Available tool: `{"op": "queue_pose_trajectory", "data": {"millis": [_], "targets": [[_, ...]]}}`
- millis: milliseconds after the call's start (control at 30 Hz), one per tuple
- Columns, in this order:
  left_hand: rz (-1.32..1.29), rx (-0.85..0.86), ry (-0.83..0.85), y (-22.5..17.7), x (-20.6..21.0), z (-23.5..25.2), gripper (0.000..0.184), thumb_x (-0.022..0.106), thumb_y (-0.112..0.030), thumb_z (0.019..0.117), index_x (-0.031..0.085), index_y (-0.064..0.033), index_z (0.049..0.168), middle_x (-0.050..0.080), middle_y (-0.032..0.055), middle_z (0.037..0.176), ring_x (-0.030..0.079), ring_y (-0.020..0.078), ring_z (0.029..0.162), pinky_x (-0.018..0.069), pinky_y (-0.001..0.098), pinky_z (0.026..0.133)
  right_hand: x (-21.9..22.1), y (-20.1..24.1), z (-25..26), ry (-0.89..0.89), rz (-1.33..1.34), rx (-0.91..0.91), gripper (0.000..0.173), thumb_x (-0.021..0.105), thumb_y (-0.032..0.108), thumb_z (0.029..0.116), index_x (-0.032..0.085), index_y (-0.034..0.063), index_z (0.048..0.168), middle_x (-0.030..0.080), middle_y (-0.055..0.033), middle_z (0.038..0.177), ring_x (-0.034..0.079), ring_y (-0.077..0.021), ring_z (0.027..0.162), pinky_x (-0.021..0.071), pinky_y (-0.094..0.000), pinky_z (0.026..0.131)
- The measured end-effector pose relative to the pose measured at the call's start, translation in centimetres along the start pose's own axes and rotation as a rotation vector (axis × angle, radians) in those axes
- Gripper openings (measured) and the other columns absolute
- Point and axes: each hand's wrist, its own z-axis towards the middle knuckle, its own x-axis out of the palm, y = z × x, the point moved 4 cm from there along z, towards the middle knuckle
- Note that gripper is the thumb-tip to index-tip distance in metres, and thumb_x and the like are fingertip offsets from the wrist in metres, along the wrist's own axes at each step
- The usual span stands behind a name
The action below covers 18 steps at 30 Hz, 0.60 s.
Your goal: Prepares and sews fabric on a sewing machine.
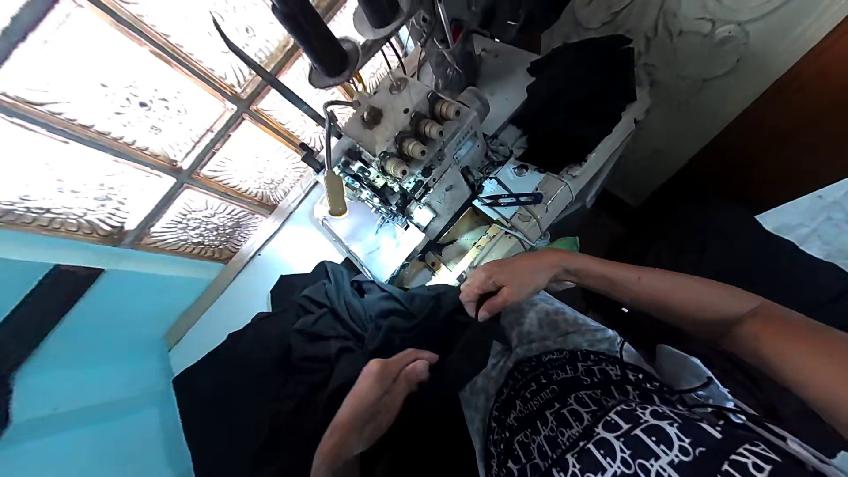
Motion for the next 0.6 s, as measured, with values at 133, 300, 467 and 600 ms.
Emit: {"op": "queue_pose_trajectory", "data": {"millis": [133,300,467,600], "targets": [[-0.014,0.094,-0.244,0.4,0.4,0.7,0.031,0.050,-0.018,0.1053,0.070,0.0035,0.115,0.075,0.0092,0.101,0.074,0.0105,0.084,0.0628,0.0290,0.077,0.0,3.7,-1.2,-0.196,-0.594,-0.081,0.010,0.068,0.005,0.0911,0.077,0.0089,0.088,0.065,-0.0094,0.090,0.062,-0.0268,0.092,0.0490,-0.0437,0.086],[0.358,0.167,-0.759,-1.3,0.1,2.7,0.018,0.068,-0.011,0.0921,0.073,0.0059,0.098,0.073,0.0153,0.090,0.071,0.0141,0.076,0.0586,0.0257,0.072,3.2,5.7,-3.5,-0.302,-0.814,-0.070,0.014,0.060,0.004,0.0946,0.071,0.0063,0.086,0.063,-0.0096,0.074,0.065,-0.0292,0.072,0.0512,-0.0419,0.063],[0.760,0.072,-0.740,0.5,3.8,5.7,0.030,0.076,-0.019,0.0844,0.074,0.0014,0.107,0.071,0.0234,0.108,0.071,0.0427,0.098,0.0564,0.0534,0.075,5.6,3.4,-5.1,-0.398,-0.875,0.052,0.012,0.055,0.011,0.0933,0.066,0.0044,0.094,0.063,-0.0101,0.069,0.066,-0.0297,0.063,0.0518,-0.0435,0.060],[0.853,0.039,-0.856,2.7,4.3,6.0,0.036,0.063,0.004,0.0852,0.071,0.0010,0.120,0.069,0.0260,0.117,0.067,0.0462,0.107,0.0556,0.0544,0.079,4.9,0.1,-5.2,-0.511,-0.885,0.221,0.028,0.055,0.025,0.0986,0.068,0.0040,0.086,0.061,-0.0105,0.063,0.066,-0.0295,0.059,0.0520,-0.0456,0.059]]}}
